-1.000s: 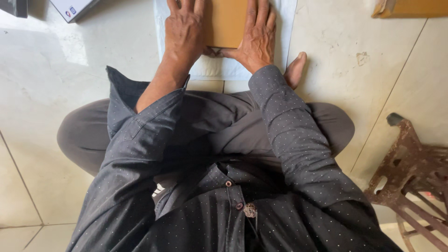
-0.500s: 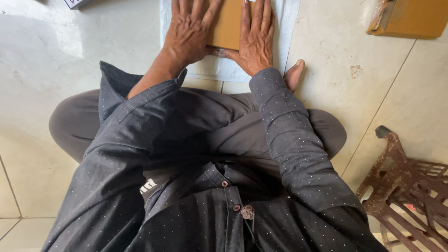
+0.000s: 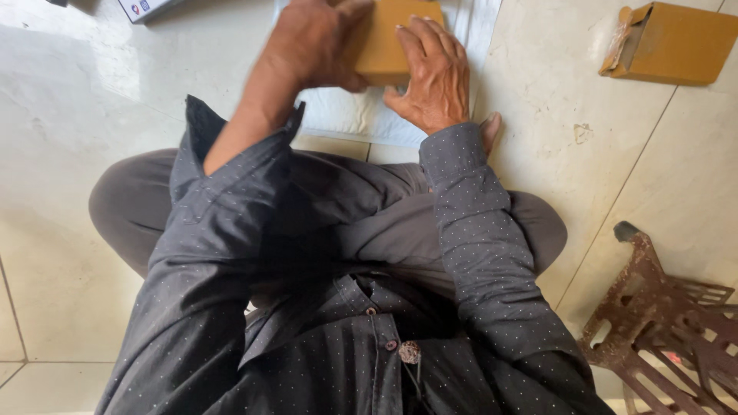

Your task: The person sits on the floor and packs smart watches into small cardboard boxes. They open a smart watch box, remove the watch and strap, place them into a cardboard box, and seal it. The process is repeated for multiple watches.

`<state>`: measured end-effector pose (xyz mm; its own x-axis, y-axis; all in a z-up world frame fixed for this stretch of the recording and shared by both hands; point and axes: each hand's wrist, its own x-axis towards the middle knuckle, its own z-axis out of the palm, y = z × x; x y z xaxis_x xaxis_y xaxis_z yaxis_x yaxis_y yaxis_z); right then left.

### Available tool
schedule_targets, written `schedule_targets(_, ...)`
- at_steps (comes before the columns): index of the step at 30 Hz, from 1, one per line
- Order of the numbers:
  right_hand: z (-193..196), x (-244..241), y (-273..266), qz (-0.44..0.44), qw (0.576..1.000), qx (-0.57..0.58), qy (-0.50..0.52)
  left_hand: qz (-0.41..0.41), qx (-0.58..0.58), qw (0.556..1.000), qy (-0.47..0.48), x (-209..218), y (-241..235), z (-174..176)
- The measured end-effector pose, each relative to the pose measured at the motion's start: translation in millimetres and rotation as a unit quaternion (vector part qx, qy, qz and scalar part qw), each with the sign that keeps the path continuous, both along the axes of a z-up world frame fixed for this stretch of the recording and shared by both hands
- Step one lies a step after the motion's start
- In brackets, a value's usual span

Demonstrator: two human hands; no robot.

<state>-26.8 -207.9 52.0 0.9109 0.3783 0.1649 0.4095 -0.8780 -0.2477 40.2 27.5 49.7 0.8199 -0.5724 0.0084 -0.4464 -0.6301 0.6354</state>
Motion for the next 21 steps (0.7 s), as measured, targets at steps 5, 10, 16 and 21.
schedule_targets(5, 41.3, 3.3, -11.7, 0.027, 0.995, 0.091, -0.028, 0.016, -0.054, 0.978, 0.201, 11.6, 26.9, 12.6)
schedule_targets(10, 40.9, 9.1, -15.5, -0.061, 0.976, 0.207, 0.040, 0.145, -0.199, 0.968, 0.056, 1.5, -6.4, -6.3)
schedule_targets(16, -28.1, 13.2, 7.2, -0.136, 0.984, 0.107, 0.034, 0.290, -0.225, 0.926, -0.089, -6.2, -27.6, -69.4)
schedule_targets(21, -77.9, -1.6, 9.3, -0.164, 0.986, 0.012, -0.035, 0.318, -0.198, 0.919, -0.121, 4.1, -23.7, -131.6)
